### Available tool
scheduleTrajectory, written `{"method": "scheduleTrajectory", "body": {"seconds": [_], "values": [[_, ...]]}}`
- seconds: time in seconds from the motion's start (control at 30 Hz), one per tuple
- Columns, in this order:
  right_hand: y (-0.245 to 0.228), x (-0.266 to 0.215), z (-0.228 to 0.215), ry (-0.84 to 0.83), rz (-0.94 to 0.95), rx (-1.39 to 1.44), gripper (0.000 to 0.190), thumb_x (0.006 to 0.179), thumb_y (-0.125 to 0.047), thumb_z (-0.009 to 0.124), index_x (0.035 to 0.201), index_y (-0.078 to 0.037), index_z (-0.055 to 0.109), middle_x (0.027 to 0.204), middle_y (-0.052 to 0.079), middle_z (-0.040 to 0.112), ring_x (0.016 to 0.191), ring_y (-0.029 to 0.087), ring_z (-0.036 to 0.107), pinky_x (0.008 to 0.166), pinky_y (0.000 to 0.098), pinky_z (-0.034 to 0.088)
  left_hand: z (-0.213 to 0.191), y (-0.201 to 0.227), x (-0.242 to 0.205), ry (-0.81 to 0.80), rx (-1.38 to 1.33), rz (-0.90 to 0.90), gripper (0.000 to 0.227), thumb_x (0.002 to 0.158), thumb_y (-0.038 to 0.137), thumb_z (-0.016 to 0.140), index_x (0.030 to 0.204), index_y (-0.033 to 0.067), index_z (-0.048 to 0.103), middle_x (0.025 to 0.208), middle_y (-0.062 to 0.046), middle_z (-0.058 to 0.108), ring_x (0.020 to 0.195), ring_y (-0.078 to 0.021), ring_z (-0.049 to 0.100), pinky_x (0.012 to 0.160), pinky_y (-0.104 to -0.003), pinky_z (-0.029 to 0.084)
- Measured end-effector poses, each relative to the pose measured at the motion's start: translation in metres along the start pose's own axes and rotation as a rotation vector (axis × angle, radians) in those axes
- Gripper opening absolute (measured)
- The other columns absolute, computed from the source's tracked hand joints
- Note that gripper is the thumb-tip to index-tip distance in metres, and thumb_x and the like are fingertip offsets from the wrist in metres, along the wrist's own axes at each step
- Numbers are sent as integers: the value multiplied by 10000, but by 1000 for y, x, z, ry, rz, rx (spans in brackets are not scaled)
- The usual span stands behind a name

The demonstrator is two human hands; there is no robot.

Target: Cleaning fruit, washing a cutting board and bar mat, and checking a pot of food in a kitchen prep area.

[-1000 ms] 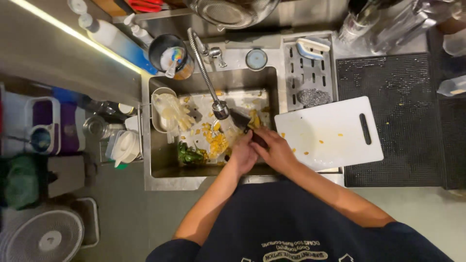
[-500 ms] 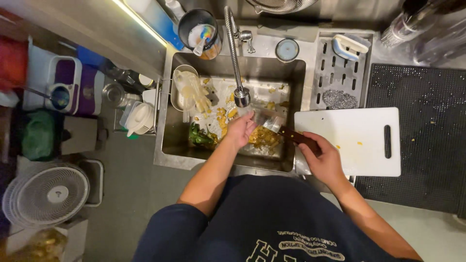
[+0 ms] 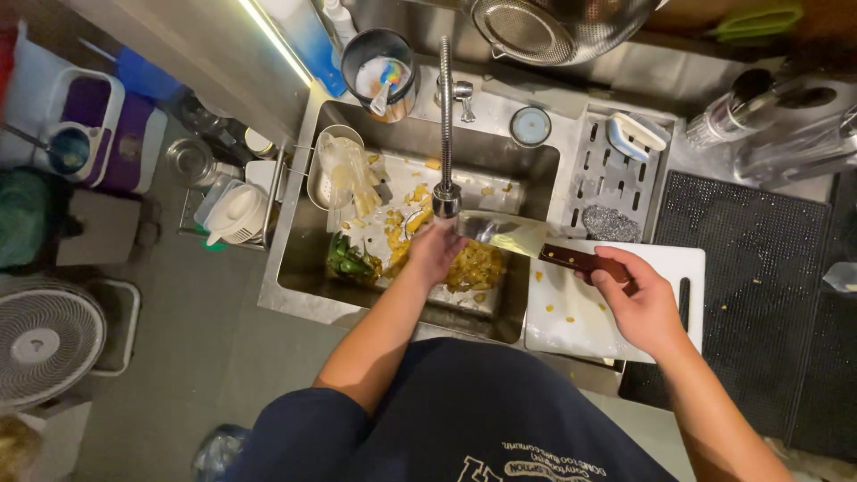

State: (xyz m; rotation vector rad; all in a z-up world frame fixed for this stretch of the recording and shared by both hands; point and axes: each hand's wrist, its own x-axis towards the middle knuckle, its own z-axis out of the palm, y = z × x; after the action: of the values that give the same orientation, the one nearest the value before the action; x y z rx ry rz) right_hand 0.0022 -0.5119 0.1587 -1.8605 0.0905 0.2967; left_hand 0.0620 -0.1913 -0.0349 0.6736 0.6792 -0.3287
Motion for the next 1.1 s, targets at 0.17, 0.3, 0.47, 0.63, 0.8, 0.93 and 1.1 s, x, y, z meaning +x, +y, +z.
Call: {"method": "scheduleTrajectory", "body": {"seconds": [0.17, 0.3, 0.47, 0.63, 0.8, 0.93, 1.1], "values": [[-9, 14, 1, -33, 31, -74, 362, 983, -48, 613, 1343, -7, 603, 1073, 113, 776, 981, 139, 701, 810, 275, 535, -11, 1, -15, 72, -60, -6, 123, 962, 202, 714, 995, 128, 621, 881, 0, 679, 789, -142, 638, 724, -322, 559], [10, 27, 4, -61, 46, 38, 359, 1014, -46, 587, 1365, 28, 565, 1079, 132, 756, 1022, 151, 710, 918, 253, 540, -17, 8, -28, -2, -96, 103, 155, 983, 228, 735, 992, 82, 685, 815, -23, 657, 695, -140, 585, 658, -302, 547], [26, 32, 25, -84, 424, 239, 387, 1036, -24, 556, 1419, 30, 577, 1116, 233, 742, 931, 205, 646, 787, 308, 476, -23, 28, -53, 185, -27, 183, 123, 930, 186, 753, 992, 86, 717, 723, -29, 629, 566, -162, 590, 497, -264, 452], [19, 28, 48, -125, 400, 391, 380, 1006, 12, 522, 1382, 62, 540, 1141, 225, 698, 1005, 232, 707, 932, 319, 561, -40, 26, -53, 216, -156, 239, 133, 932, 154, 751, 1046, 94, 715, 793, -15, 625, 573, -119, 559, 575, -268, 567], [26, 22, 47, -138, 397, 444, 366, 998, 39, 504, 1361, 77, 529, 1156, 228, 698, 1014, 248, 711, 934, 319, 569, 0, 28, -83, 117, -106, 196, 103, 969, 127, 705, 1042, 77, 651, 966, -67, 737, 770, -164, 705, 656, -291, 588], [47, 16, 33, -124, 365, 453, 349, 992, 32, 518, 1337, 78, 548, 1156, 199, 709, 1033, 241, 712, 934, 315, 562, 24, 13, -87, 37, 17, 159, 171, 936, 90, 707, 1088, 108, 631, 1037, -24, 723, 881, -141, 715, 720, -298, 590], [70, 18, 31, 20, 236, -107, 336, 971, -64, 681, 1295, 25, 680, 1096, 156, 732, 965, 222, 701, 867, 332, 525, 41, 5, -83, 3, 61, 178, 178, 920, 117, 710, 1077, 83, 634, 1034, -90, 723, 883, -190, 728, 770, -350, 633]]}}
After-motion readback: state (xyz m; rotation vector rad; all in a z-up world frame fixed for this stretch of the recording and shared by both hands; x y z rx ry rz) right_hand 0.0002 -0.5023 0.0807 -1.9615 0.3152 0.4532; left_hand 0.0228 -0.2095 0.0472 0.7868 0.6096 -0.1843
